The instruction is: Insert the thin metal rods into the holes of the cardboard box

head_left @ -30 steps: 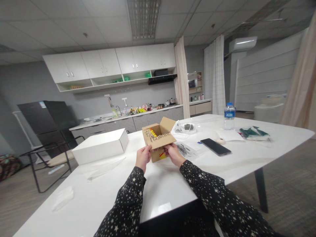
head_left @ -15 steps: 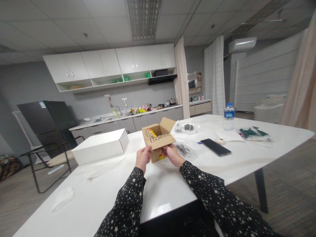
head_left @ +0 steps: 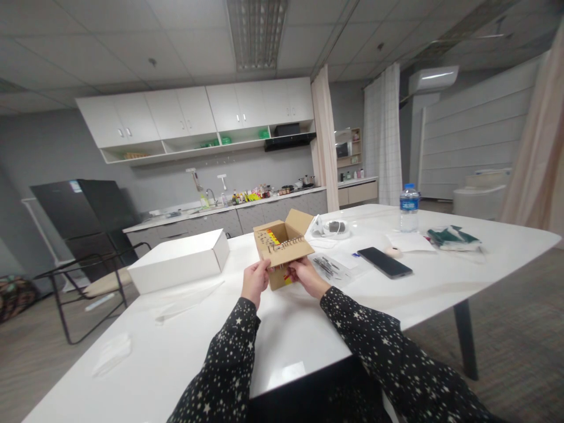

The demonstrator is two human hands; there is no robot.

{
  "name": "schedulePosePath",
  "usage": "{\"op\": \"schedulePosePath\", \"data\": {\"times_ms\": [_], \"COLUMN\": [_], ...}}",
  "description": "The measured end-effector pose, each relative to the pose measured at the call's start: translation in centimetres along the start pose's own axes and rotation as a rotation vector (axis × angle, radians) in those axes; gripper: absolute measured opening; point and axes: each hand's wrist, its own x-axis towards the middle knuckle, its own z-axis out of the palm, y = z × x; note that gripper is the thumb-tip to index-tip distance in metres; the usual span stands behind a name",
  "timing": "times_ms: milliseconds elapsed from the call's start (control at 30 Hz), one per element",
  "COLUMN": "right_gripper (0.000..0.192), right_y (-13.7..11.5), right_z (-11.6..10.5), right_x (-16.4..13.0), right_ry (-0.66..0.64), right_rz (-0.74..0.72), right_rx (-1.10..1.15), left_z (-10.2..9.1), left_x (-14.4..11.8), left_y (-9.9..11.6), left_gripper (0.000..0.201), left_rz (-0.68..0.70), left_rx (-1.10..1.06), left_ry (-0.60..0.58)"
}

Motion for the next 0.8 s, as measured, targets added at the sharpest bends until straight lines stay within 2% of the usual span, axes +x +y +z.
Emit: {"op": "schedulePosePath", "data": {"times_ms": [167,333,433,667,800], "right_gripper": [0.005,0.006,0.005,0.004,0.004], "right_y": [-0.1,-0.2,-0.4,-1.0,-1.2], "right_z": [0.0,0.2,0.4,0.6,0.7], "right_x": [-0.1,-0.6,-0.9,-1.5,-1.5], "right_ry": [-0.010,-0.099,-0.131,-0.144,-0.128], "right_rz": [-0.011,0.055,0.022,0.082,0.046], "right_rx": [0.002,-0.030,0.014,0.026,0.109], "left_z": [0.0,0.1,0.1,0.1,0.1], "left_x": [-0.1,-0.1,-0.2,-0.2,-0.1], "left_y": [0.0,0.1,0.1,0.0,0.0], "left_gripper": [0.030,0.030,0.030,0.029,0.029], "left_rz": [0.000,0.002,0.006,0.007,0.001], "left_rx": [-0.002,-0.002,0.000,-0.008,0.000], "left_ry": [-0.002,0.000,0.008,-0.001,0.007]}}
